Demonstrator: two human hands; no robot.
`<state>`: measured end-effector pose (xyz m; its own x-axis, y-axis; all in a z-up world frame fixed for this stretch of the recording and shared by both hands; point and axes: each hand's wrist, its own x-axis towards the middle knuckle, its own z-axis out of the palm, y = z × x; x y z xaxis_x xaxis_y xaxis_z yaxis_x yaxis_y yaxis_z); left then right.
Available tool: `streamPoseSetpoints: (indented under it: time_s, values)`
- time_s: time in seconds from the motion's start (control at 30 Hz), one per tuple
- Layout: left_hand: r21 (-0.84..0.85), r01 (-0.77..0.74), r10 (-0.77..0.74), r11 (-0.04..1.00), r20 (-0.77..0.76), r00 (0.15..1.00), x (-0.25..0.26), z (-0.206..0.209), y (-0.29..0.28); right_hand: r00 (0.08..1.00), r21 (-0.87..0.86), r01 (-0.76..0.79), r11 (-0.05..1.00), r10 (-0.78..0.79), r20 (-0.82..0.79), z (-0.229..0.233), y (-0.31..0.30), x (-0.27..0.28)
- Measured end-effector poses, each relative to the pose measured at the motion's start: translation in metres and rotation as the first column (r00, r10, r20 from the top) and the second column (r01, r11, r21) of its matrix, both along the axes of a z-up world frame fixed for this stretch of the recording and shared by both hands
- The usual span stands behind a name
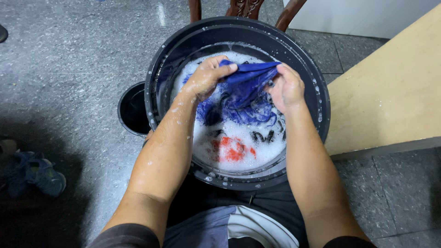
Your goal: The person hand-washes clothes in a black basin filled with soapy water. They repeatedly submerge, agitate, and wring out a blue garment and a red garment, along with other dark-colored items, using both hands.
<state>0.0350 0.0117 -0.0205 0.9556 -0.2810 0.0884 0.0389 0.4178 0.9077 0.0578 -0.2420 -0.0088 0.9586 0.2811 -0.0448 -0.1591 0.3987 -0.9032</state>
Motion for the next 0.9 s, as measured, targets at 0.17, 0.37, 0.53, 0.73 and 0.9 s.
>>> streamPoseSetpoints:
  time_s: [0.17,0.37,0.53,0.73,0.9]
  values:
    - [0.557,-0.164,0.119,0.814,0.116,0.986,-0.008,0.013,0.002,0.991,0.171,-0.028,0.985,0.05,-0.125,0.016,-0.009,0.0]
    - [0.217,-0.104,0.165,0.971,-0.285,0.944,0.0,0.01,0.02,0.999,-0.39,-0.006,0.921,0.023,0.039,-0.006,-0.007,0.001]
    - [-0.535,-0.144,0.037,0.832,-0.206,0.978,0.007,-0.004,0.003,0.99,-0.354,0.116,0.928,-0.135,-0.029,-0.027,0.008,0.012]
    - [-0.251,-0.432,0.211,0.866,-0.599,0.772,0.016,-0.038,-0.076,0.453,-0.402,0.506,0.763,0.162,0.877,-0.056,0.074,-0.04]
    - [0.129,-0.36,0.376,0.924,-0.471,0.798,0.017,-0.067,-0.097,0.441,-0.431,0.683,0.589,0.137,0.887,-0.071,0.079,-0.018]
